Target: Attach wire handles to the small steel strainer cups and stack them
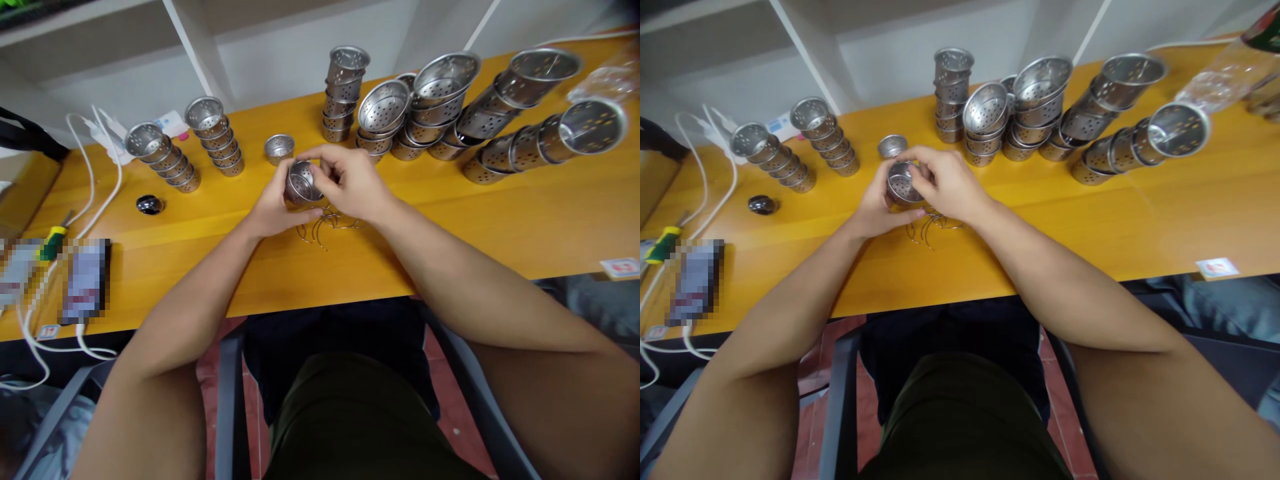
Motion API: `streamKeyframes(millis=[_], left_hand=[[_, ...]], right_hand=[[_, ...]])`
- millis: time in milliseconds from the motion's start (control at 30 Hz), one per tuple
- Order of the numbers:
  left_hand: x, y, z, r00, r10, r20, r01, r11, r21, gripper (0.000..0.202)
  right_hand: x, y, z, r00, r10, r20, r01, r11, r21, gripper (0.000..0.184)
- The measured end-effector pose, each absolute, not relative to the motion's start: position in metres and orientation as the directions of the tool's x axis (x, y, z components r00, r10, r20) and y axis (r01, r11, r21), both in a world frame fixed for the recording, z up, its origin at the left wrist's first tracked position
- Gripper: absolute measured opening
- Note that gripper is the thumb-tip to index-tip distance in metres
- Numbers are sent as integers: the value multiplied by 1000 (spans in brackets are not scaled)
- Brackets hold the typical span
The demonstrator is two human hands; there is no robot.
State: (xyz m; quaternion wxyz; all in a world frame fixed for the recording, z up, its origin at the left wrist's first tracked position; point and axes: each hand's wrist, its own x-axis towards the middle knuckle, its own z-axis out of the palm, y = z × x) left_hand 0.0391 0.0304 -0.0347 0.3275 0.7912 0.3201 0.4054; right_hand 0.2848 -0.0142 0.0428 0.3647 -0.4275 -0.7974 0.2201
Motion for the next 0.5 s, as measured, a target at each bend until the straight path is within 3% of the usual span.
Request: streamKeyframes(millis=[133, 500], left_hand=[[38, 30, -35, 448, 778, 441, 292, -593, 750, 119], [41, 39, -54, 479, 736, 478, 226, -630, 743, 112]], right_hand=[[281, -13, 37, -342, 858, 384, 525, 513, -679, 50], [278, -9, 31, -285, 871, 400, 458, 491, -741, 50]])
